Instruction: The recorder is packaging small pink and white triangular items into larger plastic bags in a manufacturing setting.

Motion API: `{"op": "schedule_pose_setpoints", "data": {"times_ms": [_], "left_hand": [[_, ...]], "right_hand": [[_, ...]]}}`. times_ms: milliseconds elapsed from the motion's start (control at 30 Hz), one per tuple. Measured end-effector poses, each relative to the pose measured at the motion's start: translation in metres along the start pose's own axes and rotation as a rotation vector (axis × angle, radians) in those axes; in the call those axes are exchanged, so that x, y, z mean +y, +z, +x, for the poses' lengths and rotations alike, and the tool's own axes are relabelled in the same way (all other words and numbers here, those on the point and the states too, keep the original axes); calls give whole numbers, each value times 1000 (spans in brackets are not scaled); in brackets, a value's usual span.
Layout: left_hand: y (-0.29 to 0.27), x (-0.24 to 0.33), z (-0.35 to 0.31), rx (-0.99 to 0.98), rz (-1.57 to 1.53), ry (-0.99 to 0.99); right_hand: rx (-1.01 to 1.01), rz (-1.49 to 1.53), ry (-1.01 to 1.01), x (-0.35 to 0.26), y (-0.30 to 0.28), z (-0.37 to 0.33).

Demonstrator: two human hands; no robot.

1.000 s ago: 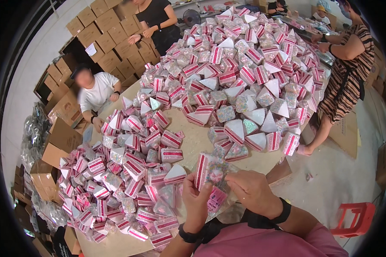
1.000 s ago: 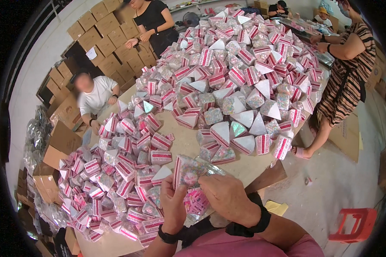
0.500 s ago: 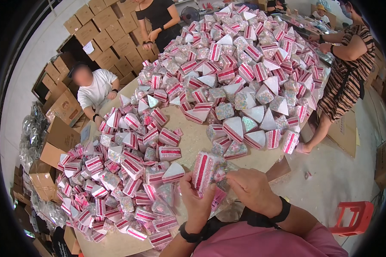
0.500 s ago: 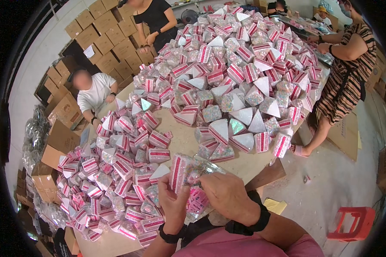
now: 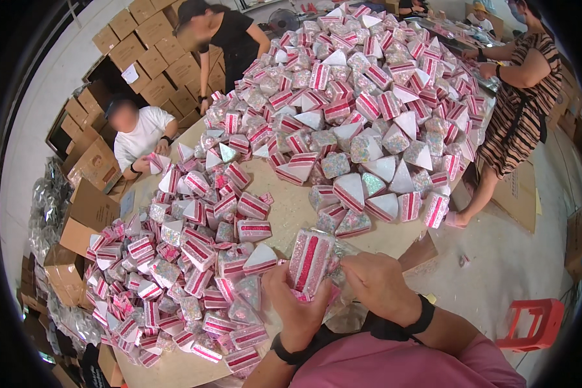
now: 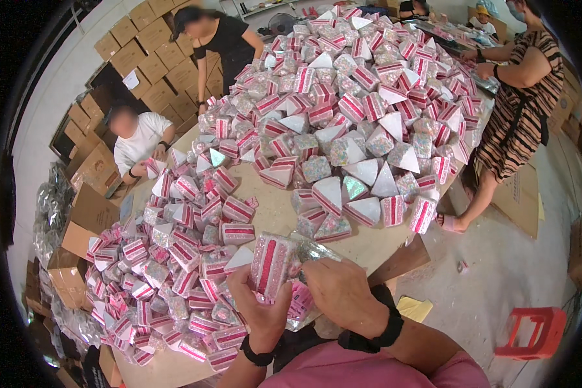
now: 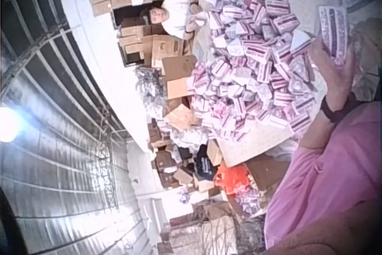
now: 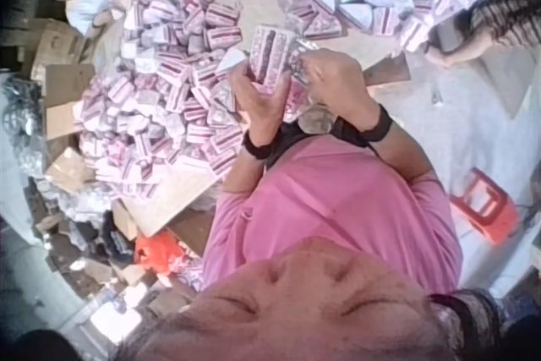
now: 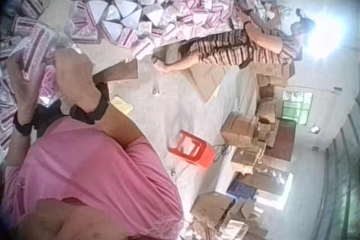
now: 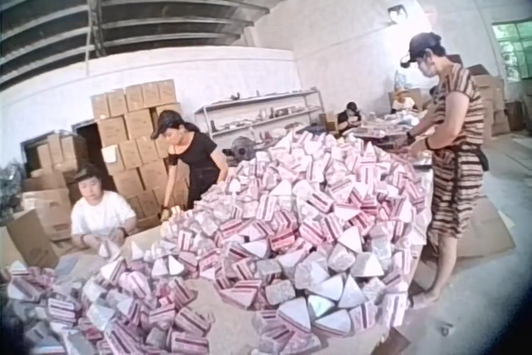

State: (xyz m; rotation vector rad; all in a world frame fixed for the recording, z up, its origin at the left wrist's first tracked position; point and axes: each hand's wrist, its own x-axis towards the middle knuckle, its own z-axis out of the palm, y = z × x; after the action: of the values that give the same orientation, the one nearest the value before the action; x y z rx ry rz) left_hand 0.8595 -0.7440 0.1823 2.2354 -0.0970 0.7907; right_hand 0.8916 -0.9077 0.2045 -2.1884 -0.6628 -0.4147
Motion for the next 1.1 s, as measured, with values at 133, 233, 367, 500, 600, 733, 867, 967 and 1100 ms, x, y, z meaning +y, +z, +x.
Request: {"op": "schedule_pose_setpoints", "data": {"times_ms": [133, 233, 367, 500, 600, 733, 867, 967, 1100], "left_hand": [[-1, -1, 0, 6, 31, 41], [2, -3, -1, 18, 31, 38], [3, -6, -3, -26, 15, -28], [8, -18, -3, -50, -166, -82], [10, -20, -4, -63, -252, -125], [9, -23, -7, -82, -285, -159], [8, -25, -9, -25, -300, -98], [7, -26, -7, -3, -249, -1], [11, -36, -8, -16, -390, -55]], "right_hand": [[-10, 3, 18, 2, 4, -1], [-21, 16, 42, 5, 8, -4], [-26, 30, 44, 7, 7, -3], [-49, 107, 105, 10, 9, -1], [-67, 161, 154, 10, 8, -1], [-87, 286, 234, 9, 5, 1], [-118, 274, 220, 9, 6, 2], [-131, 251, 209, 10, 8, 1], [-181, 296, 236, 10, 9, 0]]}}
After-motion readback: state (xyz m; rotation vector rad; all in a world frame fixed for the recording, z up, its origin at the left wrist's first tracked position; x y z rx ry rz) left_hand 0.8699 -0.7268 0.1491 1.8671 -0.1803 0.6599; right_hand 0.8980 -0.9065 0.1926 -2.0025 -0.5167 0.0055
